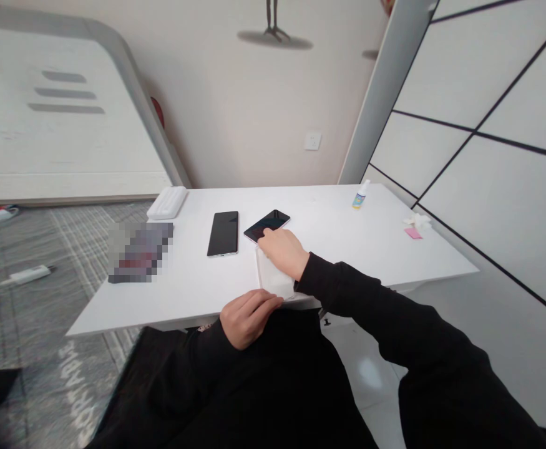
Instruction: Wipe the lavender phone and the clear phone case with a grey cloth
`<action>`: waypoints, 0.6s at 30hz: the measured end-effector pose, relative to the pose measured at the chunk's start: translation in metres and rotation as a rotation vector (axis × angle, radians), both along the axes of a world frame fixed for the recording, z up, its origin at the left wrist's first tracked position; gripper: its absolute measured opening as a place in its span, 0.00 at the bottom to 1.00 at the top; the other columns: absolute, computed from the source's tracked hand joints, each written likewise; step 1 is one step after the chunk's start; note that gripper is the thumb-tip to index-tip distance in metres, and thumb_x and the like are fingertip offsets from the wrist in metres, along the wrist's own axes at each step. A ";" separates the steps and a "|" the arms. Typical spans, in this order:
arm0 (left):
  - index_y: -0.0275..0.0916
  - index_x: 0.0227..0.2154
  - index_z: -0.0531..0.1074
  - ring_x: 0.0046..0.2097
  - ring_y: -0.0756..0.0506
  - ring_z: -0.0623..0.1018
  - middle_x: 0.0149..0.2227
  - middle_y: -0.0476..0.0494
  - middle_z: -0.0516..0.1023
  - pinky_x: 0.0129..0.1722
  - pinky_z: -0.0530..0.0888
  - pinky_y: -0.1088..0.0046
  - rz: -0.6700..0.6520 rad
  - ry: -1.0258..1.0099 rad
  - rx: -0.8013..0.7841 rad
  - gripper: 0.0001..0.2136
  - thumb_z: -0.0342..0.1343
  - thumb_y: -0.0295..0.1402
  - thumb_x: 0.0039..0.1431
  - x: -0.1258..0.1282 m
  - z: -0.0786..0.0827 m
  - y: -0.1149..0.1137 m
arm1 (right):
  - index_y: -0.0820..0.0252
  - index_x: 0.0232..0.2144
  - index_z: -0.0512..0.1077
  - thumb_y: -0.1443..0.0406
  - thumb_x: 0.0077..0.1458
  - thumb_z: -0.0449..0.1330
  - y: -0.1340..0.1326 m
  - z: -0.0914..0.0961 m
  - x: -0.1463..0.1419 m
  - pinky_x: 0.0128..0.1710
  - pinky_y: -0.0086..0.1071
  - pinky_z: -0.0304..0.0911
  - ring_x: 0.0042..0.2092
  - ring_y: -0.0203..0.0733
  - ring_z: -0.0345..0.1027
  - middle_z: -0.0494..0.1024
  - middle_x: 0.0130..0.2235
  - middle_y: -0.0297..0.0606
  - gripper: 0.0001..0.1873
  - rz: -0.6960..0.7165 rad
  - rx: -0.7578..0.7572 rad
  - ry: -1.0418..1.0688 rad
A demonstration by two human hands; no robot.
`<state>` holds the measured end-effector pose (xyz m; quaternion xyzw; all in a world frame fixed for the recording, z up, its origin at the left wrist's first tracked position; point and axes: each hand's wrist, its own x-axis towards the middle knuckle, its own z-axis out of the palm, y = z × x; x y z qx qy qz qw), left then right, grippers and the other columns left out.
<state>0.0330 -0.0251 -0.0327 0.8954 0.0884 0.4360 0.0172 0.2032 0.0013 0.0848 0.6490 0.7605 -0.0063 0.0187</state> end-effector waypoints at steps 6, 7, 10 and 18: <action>0.40 0.43 0.75 0.37 0.47 0.78 0.34 0.48 0.80 0.34 0.73 0.70 0.055 0.012 0.002 0.05 0.57 0.27 0.66 0.003 -0.001 -0.002 | 0.56 0.40 0.81 0.69 0.60 0.61 -0.035 0.003 0.005 0.46 0.31 0.62 0.48 0.45 0.75 0.82 0.45 0.37 0.09 0.165 -0.166 0.120; 0.40 0.42 0.75 0.36 0.47 0.78 0.34 0.48 0.80 0.33 0.72 0.70 0.063 0.017 0.009 0.04 0.57 0.28 0.66 0.003 0.000 -0.002 | 0.54 0.39 0.82 0.69 0.58 0.63 -0.042 0.006 0.009 0.45 0.30 0.62 0.47 0.44 0.76 0.83 0.43 0.35 0.09 0.174 -0.201 0.131; 0.40 0.42 0.75 0.34 0.48 0.76 0.32 0.48 0.79 0.32 0.71 0.69 0.072 0.028 0.024 0.04 0.56 0.28 0.67 0.003 0.001 -0.002 | 0.52 0.37 0.84 0.70 0.55 0.66 -0.051 0.013 0.021 0.41 0.29 0.63 0.42 0.43 0.78 0.85 0.40 0.34 0.09 0.153 -0.279 0.137; 0.39 0.43 0.75 0.35 0.49 0.77 0.33 0.48 0.79 0.33 0.73 0.72 0.049 0.028 -0.002 0.05 0.56 0.27 0.67 0.003 0.004 -0.002 | 0.57 0.35 0.83 0.71 0.57 0.64 -0.010 0.010 0.022 0.40 0.33 0.62 0.43 0.50 0.77 0.84 0.40 0.42 0.08 0.022 -0.155 0.016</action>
